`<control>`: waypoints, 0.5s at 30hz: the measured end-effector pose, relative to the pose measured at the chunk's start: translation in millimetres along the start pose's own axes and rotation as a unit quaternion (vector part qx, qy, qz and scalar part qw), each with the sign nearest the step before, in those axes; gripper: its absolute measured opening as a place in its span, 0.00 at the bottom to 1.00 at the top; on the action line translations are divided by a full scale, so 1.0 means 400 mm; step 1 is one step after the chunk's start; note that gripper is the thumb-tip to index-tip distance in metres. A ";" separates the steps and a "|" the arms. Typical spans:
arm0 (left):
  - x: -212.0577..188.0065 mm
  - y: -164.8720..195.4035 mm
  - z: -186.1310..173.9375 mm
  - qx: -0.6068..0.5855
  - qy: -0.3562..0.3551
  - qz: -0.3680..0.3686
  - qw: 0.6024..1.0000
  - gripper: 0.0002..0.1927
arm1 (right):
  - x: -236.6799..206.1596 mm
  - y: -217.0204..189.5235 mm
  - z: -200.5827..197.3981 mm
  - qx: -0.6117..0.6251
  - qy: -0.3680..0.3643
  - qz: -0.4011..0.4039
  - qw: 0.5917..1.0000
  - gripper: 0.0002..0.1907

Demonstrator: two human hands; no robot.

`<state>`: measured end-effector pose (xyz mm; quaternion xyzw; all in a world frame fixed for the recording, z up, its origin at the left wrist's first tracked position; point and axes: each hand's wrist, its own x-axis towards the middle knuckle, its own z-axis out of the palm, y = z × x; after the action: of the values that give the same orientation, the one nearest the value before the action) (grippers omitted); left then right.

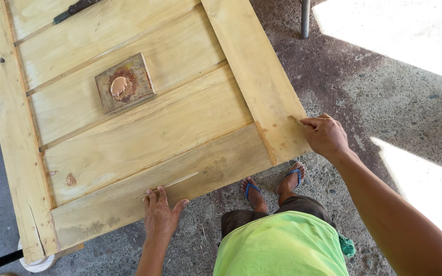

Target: The person applies wood filler to holes and seams on a large wooden panel, scooping filler from a small board with a small spatula and pressing it into defects, working around the panel edges and frame joints.

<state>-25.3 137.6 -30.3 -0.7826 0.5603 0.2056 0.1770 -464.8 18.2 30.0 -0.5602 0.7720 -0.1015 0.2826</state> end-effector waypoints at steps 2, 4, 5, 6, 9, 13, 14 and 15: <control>-0.003 -0.003 0.002 0.000 0.007 0.006 1.000 0.57 | 0.004 0.002 0.002 0.014 -0.001 0.002 1.000 0.16; -0.004 -0.004 0.002 0.006 0.014 0.010 1.000 0.57 | 0.005 0.002 0.005 -0.014 -0.012 -0.020 1.000 0.17; -0.004 -0.005 0.003 0.005 0.013 0.009 1.000 0.57 | 0.003 0.001 0.006 -0.029 -0.015 -0.031 0.999 0.18; -0.003 -0.004 0.002 0.003 0.011 0.007 1.000 0.57 | 0.001 0.000 0.007 -0.056 -0.002 -0.047 0.997 0.18; -0.003 -0.002 -0.002 0.005 0.001 0.001 1.000 0.57 | -0.009 -0.007 0.011 -0.112 0.025 -0.078 0.990 0.18; -0.004 0.000 -0.004 -0.002 0.010 0.003 1.000 0.56 | -0.022 -0.034 -0.003 -0.098 0.005 -0.058 0.993 0.17; -0.005 -0.001 -0.004 -0.003 0.005 0.002 1.000 0.56 | -0.026 -0.042 -0.011 -0.085 -0.008 -0.048 0.995 0.17; -0.006 -0.001 -0.004 -0.003 0.001 0.002 1.000 0.57 | -0.028 -0.047 -0.020 -0.063 -0.015 -0.034 0.997 0.17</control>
<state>-25.5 138.6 -27.6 -0.7825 0.5611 0.2068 0.1736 -451.5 20.5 49.1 -0.6047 0.7529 -0.0537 0.2543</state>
